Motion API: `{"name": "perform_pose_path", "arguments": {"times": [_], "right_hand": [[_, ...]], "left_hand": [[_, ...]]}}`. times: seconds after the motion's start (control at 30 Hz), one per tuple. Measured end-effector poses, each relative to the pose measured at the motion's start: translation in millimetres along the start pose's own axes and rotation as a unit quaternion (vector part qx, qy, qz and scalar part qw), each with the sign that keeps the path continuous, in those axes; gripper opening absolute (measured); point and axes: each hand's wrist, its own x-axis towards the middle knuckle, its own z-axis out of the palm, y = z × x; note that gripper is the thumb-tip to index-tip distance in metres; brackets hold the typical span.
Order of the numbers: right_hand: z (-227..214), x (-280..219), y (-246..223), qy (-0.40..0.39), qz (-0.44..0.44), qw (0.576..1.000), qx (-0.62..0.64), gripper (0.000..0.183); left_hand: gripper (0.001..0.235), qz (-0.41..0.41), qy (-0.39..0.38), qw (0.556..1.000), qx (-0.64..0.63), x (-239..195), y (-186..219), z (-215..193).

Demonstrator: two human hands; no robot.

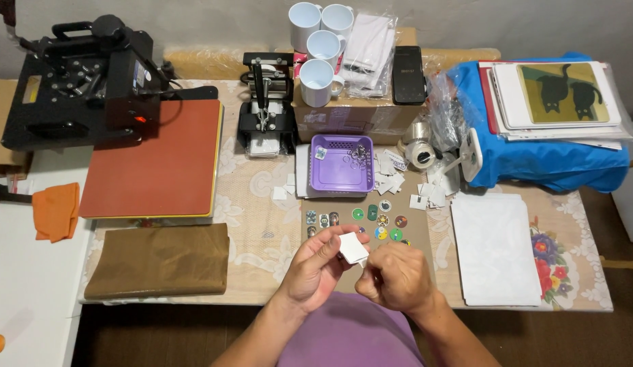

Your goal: The person peels backing from small white square transfer sheets and places them onto a red heat press platen. They then cover the items with a brown protective sheet and lower the heat press handle to begin the pressing process.

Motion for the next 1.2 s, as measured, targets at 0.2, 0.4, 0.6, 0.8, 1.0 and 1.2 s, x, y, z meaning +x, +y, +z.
{"name": "perform_pose_path", "arguments": {"times": [0.2, 0.4, 0.6, 0.8, 1.0, 1.2], "right_hand": [[-1, 5, -4, 0.016, -0.013, 1.0, -0.006, 0.015], [9, -12, -7, 0.114, 0.087, 0.987, 0.072, 0.011], [35, -49, -6, 0.236, 0.483, 0.612, 0.58, 0.039], [34, -24, -20, 0.246, 0.48, 0.416, 0.732, 0.048], [39, -38, -20, 0.239, 0.497, 0.412, 0.725, 0.054], [53, -54, -6, 0.234, 0.571, 0.483, 0.621, 0.057]], "left_hand": [[0.048, 0.024, 0.019, 0.999, 0.018, -1, 0, 7], [0.054, 0.21, -0.027, 0.955, 0.208, -12, 11, 31], [0.055, 0.317, -0.074, 0.827, 0.458, -17, 27, 47], [0.047, 0.354, -0.101, 0.73, 0.576, -14, 32, 50], [0.049, 0.343, -0.072, 0.73, 0.587, -12, 31, 37], [0.05, 0.302, -0.001, 0.817, 0.491, -12, 36, 30]]}}
